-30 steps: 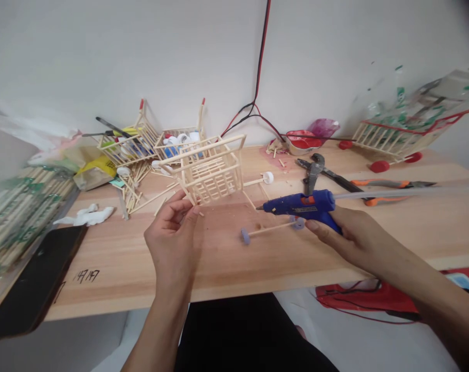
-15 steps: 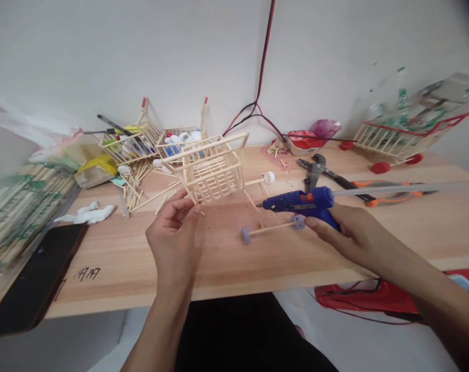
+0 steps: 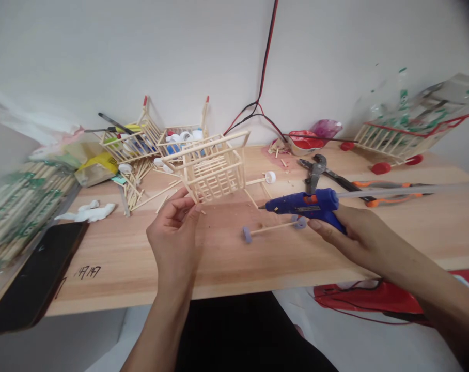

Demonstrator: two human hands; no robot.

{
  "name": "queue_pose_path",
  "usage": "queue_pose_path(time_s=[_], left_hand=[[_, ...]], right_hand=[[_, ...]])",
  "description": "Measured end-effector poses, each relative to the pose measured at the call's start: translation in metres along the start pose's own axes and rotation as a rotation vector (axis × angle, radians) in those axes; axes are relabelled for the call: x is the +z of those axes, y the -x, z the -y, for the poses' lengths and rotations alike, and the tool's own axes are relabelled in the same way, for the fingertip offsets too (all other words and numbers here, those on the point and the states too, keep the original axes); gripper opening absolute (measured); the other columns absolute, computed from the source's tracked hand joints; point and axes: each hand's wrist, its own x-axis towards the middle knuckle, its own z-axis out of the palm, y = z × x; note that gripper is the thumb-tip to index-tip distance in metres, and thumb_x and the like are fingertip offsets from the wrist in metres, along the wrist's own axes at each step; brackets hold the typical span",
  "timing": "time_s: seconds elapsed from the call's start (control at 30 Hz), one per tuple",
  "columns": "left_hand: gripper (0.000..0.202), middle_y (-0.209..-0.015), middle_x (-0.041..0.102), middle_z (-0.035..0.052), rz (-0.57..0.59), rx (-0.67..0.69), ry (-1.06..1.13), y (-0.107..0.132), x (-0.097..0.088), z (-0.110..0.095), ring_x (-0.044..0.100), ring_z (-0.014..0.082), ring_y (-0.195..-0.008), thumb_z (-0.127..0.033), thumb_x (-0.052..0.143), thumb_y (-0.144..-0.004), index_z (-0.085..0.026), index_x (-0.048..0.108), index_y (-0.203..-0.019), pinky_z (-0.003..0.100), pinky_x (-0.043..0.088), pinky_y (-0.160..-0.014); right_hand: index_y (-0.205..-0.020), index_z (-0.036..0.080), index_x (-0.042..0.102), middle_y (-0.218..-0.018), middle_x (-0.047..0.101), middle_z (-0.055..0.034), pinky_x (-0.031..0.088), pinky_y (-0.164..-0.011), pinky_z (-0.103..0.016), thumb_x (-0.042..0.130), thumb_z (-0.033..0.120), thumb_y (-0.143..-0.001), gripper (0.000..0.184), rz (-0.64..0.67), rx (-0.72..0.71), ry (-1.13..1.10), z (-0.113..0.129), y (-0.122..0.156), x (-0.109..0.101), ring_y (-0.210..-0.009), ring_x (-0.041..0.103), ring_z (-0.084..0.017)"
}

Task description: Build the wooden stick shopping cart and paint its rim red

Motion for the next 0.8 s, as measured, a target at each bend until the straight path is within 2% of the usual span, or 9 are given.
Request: queue_pose_path(time_s=[0.23, 0.4, 0.57, 0.8], left_hand=[[0.012, -0.116, 0.070, 0.0101, -0.014, -0.004, -0.002, 0.0007, 0.0011, -0.0027, 0.067, 0.0247, -0.105, -0.024, 0.073, -0.073, -0.017, 0.070, -0.082, 0.041, 0.054, -0.094], [0.014, -0.120, 0.068, 0.0105, -0.003, -0.009, 0.019, 0.0012, 0.0015, -0.0032, 0.067, 0.0247, -0.107, -0.025, 0.073, -0.073, -0.017, 0.070, -0.084, 0.041, 0.053, -0.095], [0.013, -0.116, 0.070, 0.0097, -0.005, -0.012, 0.021, 0.0008, 0.0011, -0.0027, 0.067, 0.0243, -0.106, -0.025, 0.074, -0.073, -0.017, 0.070, -0.083, 0.040, 0.054, -0.094], [0.013, -0.117, 0.070, 0.0099, 0.000, -0.003, 0.014, 0.0014, 0.0008, -0.0023, 0.067, 0.0243, -0.106, -0.025, 0.073, -0.074, -0.017, 0.070, -0.084, 0.040, 0.054, -0.094]], right_hand=[[-0.063, 0.023, 0.044, -0.049, 0.044, 0.0025, 0.029, -0.044, -0.028, 0.043, 0.058, -0.089, 0.043, 0.001, 0.028, 0.021, -0.0021, 0.0055, -0.0025, -0.045, 0.040, -0.014], [-0.061, 0.023, 0.044, -0.048, 0.044, 0.0024, 0.029, -0.043, -0.028, 0.044, 0.059, -0.088, 0.045, -0.008, 0.026, 0.039, -0.0027, 0.0074, -0.0032, -0.043, 0.040, -0.014], [-0.063, 0.023, 0.046, -0.051, 0.048, 0.0013, 0.032, -0.045, -0.028, 0.043, 0.059, -0.089, 0.045, 0.014, 0.022, 0.040, -0.0031, 0.0086, -0.0049, -0.045, 0.043, -0.015], [-0.064, 0.024, 0.043, -0.050, 0.045, 0.0022, 0.030, -0.045, -0.029, 0.043, 0.056, -0.090, 0.042, 0.019, 0.013, 0.039, -0.0011, 0.0061, -0.0033, -0.045, 0.041, -0.015]])
